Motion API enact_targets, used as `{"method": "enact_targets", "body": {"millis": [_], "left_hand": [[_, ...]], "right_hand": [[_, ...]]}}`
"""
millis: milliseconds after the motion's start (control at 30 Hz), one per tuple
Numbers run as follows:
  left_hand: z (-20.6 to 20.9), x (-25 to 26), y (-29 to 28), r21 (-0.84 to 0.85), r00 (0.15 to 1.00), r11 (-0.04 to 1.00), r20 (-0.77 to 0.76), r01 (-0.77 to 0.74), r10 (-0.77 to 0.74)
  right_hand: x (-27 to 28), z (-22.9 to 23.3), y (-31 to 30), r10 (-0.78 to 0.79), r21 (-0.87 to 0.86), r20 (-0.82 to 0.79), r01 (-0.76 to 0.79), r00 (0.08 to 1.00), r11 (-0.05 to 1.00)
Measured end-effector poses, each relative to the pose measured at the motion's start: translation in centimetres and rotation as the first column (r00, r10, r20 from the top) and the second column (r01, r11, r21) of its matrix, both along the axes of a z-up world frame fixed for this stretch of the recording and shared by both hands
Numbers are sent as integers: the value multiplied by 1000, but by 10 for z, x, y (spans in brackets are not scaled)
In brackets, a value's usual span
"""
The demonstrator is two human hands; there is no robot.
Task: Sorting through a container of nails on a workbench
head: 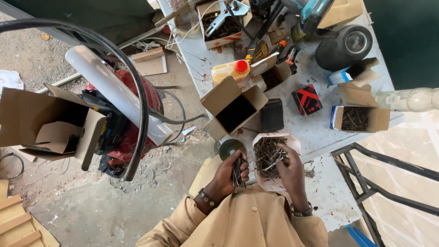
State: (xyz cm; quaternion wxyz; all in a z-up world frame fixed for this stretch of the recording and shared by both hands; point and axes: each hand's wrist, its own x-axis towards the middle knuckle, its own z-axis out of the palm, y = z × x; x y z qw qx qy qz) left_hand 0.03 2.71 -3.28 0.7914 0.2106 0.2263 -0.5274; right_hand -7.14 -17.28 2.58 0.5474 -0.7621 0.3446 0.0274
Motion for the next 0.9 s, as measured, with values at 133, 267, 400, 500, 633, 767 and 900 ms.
{"method": "enact_targets", "body": {"millis": [133, 267, 400, 500, 633, 767, 900], "left_hand": [[-6, 0, 1, -11, 1000, 1000, -22, 1, -1], [-2, 1, 2, 6, 1000, 1000, -17, 3, -3], [0, 2, 2, 29, 1000, 1000, -19, -7, 7], [-6, 1, 3, 24, 1000, 1000, -29, -8, 9], [-1, 2, 3, 28, 999, 1000, -34, -10, 11], [3, 3, 2, 53, 1000, 998, -21, 15, -14], [12, 4, 0, 94, 998, 994, 2, 62, -62]], "right_hand": [[-2, -15, 1, 58, -134, 17, -55, 998, 989], [-7, -41, 1, 99, -316, -36, -105, 994, 943], [-3, -36, 5, 47, -368, 32, -32, 998, 929], [-6, -39, 1, 32, -291, 106, 0, 994, 957], [-8, -33, 0, -64, -123, 112, 78, 992, 989], [-3, -3, 5, -185, 129, 72, 174, 980, 976], [-10, -13, 0, -189, 105, 92, 179, 978, 978]]}}
